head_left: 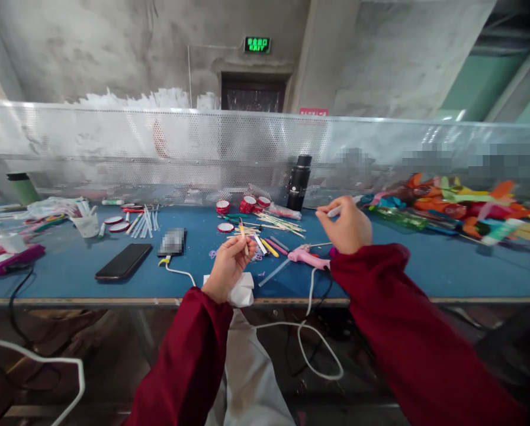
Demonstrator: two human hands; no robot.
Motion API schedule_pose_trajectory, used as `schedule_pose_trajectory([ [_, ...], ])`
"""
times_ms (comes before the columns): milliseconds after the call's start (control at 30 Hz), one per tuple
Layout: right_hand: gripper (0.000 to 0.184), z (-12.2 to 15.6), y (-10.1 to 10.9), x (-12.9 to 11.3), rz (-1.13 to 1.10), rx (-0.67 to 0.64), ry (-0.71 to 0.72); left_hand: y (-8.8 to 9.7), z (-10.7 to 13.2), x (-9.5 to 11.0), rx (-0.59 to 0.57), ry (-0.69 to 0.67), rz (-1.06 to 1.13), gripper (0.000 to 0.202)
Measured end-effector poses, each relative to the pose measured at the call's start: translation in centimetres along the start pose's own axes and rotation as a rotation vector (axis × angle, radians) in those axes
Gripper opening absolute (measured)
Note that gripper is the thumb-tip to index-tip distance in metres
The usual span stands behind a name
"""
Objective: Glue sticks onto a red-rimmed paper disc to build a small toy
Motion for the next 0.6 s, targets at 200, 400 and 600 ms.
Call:
schedule_pose_trajectory([
  [200, 0.021, 6.6, -4.8, -8.8, -0.586, -0.547, 0.305, -0.7, 0.4, -0.3, -0.069, 0.068, 0.008, 0.02],
  [400, 0.024, 8.2, -7.3, -10.7, -0.517, -0.585, 0.206, -0.3, -0.1, -0.3, -0.071, 0.06, -0.004, 0.021],
  [600, 0.025, 8.7, -7.7, -10.1, -0.469, -0.555, 0.135, -0.4, -0.1, -0.3, -0.064, 0.057, 0.016, 0.021],
])
Point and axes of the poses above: each hand's wrist, its own z-axis away from the middle knuckle, its own y-axis out of the back of the hand, x = y × z, the point moved 5 cm from there along -z, towards the middle knuckle, and after that the axes turned 7 degrees about -x, right-handed, at the moved point
